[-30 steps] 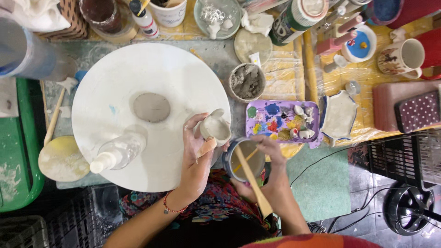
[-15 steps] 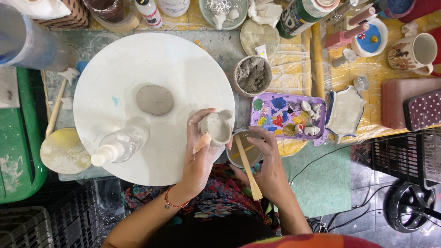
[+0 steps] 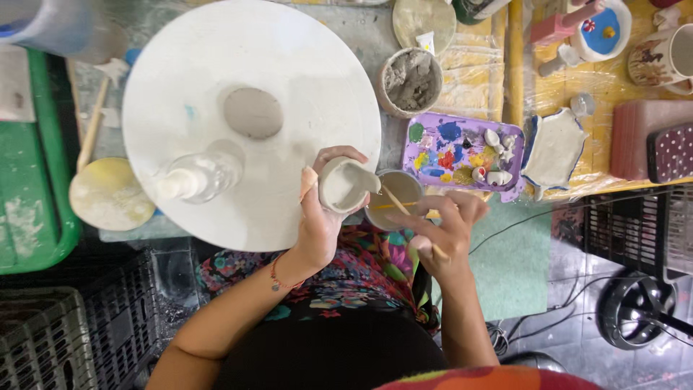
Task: The person shapes a small clay cylinder by hand and applies liquid slip using a wooden brush. They smooth the interior and exterior surfaces of the clay piece while it sits on a turntable.
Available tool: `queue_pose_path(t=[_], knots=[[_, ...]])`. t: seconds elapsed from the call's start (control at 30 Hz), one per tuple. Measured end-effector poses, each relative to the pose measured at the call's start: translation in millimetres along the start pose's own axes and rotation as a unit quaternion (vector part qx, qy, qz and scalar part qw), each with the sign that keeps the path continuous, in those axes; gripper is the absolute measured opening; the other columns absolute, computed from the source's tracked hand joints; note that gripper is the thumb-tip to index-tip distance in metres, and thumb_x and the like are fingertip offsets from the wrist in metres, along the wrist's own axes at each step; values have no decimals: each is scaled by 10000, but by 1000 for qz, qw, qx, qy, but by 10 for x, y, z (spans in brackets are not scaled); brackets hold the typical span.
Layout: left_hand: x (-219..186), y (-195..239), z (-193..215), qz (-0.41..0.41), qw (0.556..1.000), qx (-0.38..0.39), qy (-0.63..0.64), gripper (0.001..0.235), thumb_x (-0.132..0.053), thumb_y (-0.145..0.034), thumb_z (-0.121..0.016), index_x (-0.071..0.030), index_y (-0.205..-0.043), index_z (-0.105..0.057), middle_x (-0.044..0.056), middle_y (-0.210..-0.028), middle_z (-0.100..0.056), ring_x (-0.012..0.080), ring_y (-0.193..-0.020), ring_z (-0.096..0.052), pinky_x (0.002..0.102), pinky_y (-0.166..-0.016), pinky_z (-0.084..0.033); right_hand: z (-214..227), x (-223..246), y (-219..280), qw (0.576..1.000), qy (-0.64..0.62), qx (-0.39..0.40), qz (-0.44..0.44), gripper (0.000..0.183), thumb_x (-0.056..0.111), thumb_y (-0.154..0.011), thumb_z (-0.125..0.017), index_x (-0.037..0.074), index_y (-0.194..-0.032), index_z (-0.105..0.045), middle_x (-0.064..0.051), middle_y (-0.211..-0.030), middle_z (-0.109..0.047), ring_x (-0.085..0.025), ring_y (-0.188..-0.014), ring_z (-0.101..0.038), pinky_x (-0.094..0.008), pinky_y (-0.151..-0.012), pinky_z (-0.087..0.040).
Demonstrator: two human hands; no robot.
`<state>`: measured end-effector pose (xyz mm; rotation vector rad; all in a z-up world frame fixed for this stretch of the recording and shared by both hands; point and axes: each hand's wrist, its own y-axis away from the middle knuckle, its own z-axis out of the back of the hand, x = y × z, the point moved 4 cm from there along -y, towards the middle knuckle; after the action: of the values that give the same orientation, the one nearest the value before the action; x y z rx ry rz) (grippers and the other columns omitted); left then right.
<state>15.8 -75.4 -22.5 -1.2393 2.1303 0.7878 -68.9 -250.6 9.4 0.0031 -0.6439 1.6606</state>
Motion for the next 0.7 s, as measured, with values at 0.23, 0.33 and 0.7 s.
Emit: queue_pose_path(t=[0.23, 0.33, 0.7], knots=[[-77, 52, -81, -59, 988, 88, -112, 601, -554, -1127, -188, -60, -1188, -525, 69, -1055, -603, 140, -903, -609, 274, -765, -509, 330, 30, -177, 959, -268, -77, -56, 670, 570, -1083, -303, 55, -977, -718, -41, -915, -701, -188, -791, -631, -368, -793, -476], [-142, 72, -100, -86, 968, 83, -221, 595, -535, -1107, -226, -36, -1182, -542, 74, -1051, -612, 136, -934, -602, 271, -788, -503, 433, -30, -68, 910, -361, -136, -148, 401, 378, -1077, -582, -21, -1057, -620, -104, -972, -649, -171, -779, -614, -311, -702, -508], [-244, 124, -171, -89, 959, 148, -224, 785, -706, -1035, -176, -44, -1145, -585, 36, -945, -640, 91, -855, -625, 231, -721, -497, 197, 194, -76, 890, -415, -94, -165, 55, 53, -1075, -600, -1, -1087, -604, -87, -934, -655, -106, -715, -580, -244, -636, -486]])
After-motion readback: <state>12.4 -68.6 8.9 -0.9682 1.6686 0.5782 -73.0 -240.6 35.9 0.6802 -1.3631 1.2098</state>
